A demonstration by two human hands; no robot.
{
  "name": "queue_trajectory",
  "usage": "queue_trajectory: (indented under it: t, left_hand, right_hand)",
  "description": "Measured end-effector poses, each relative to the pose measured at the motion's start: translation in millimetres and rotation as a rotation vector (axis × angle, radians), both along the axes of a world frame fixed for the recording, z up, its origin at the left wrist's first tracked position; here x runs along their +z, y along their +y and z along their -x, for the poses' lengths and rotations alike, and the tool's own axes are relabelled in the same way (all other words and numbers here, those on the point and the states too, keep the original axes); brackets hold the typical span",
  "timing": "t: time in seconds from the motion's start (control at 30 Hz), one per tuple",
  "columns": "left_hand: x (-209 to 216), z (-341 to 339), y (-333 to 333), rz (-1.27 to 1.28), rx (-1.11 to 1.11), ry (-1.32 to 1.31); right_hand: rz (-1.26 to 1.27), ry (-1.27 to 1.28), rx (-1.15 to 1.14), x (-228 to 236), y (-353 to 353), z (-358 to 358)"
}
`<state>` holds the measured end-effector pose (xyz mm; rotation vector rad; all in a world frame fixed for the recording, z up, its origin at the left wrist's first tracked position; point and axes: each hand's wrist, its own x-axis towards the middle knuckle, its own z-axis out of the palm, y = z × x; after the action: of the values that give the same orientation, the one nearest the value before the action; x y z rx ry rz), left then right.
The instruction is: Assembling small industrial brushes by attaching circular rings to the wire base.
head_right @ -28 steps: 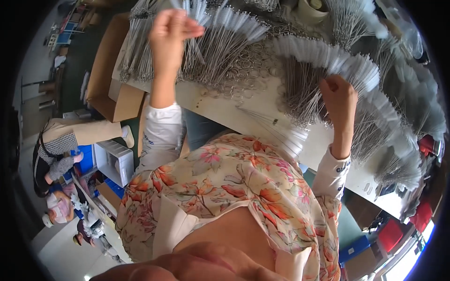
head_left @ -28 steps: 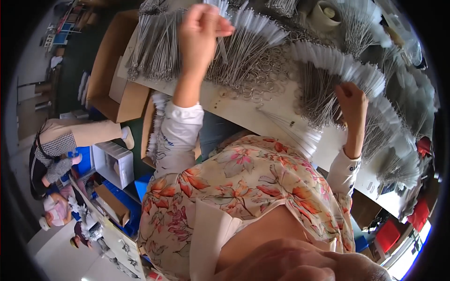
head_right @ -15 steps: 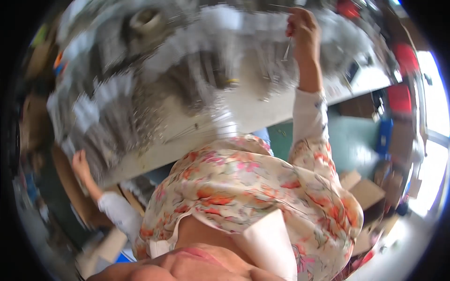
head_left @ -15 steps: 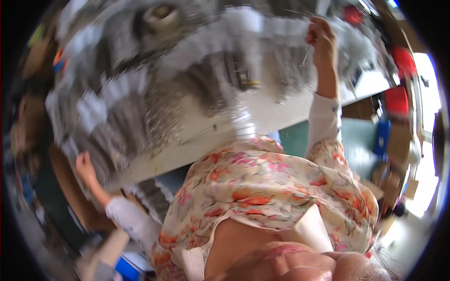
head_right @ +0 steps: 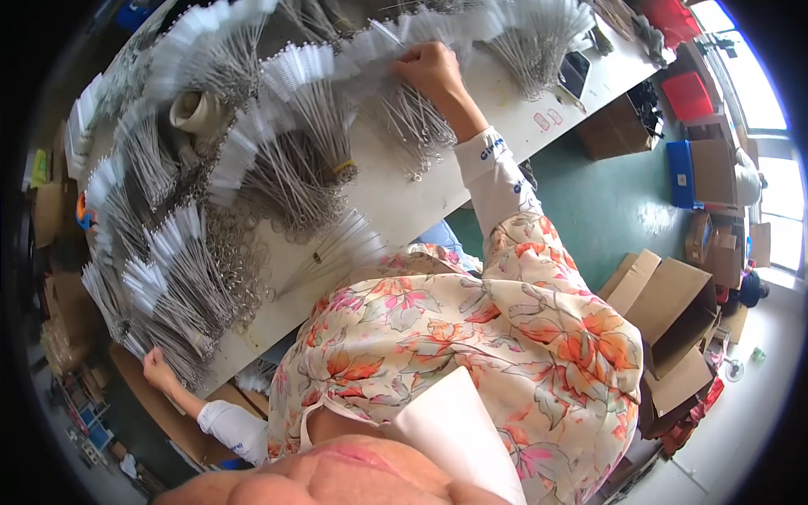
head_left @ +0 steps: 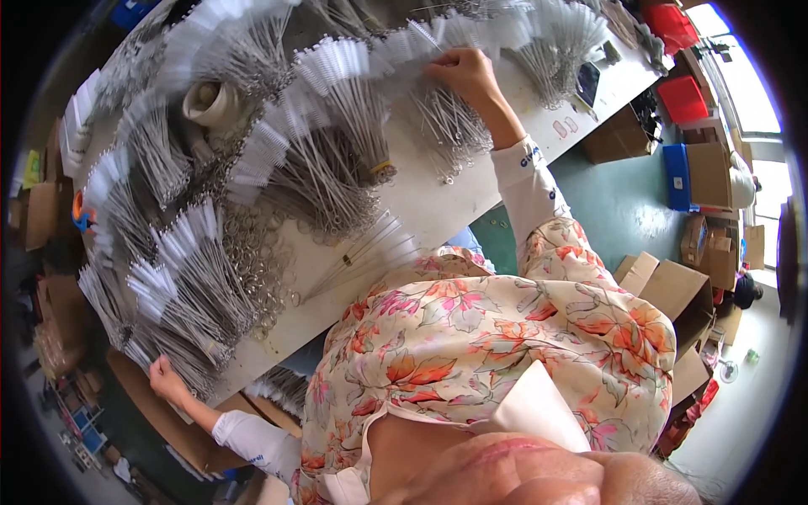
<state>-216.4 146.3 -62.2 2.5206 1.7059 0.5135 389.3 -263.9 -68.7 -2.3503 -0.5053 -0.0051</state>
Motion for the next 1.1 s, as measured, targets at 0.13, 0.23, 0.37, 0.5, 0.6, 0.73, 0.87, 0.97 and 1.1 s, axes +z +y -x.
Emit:
queue_trajectory:
  t: [0.13,0.23,0.37,0.5,0.6,0.73,0.87,0.97,1.1]
  left_hand:
    - [5,16,9,0.071,0.051,0.067]
    - [20,1,1,0.131,0.015,0.127]
    - [32,3,-7,-0.014,0.067,0.271]
    - [24,24,10,0.36,-0.088,-0.094]
    - [43,31,-29,0.349,-0.037,-0.242]
    - [56,48,-42,0.476,0.191,-0.364]
    - [53,28,-70,0.197,0.059,-0.341]
    - [82,-30,-111,0.531,0.179,-0.825]
    - [82,-81,-132,0.667,-0.23,-1.277]
  right_hand:
    - [-0.246,0.087,-0.057,12,-7,-4]
    - [-0.567,0.035,-0.083,36,-27,-14]
    - [-0.631,-0.063,-0.143,54,-81,-52]
    - [0.177,-0.452,-0.259,38,-125,-64]
    - [0.303,-0.431,-0.213,21,-113,-69]
    - [0.357,-0.304,-0.121,29,-124,-83]
    - [0.426,-0.239,-0.022,35,-124,-89]
    - [0.434,-0.314,-0.066,29,-127,-99]
    - [0.169,-0.564,-0.398,50,-138,-119]
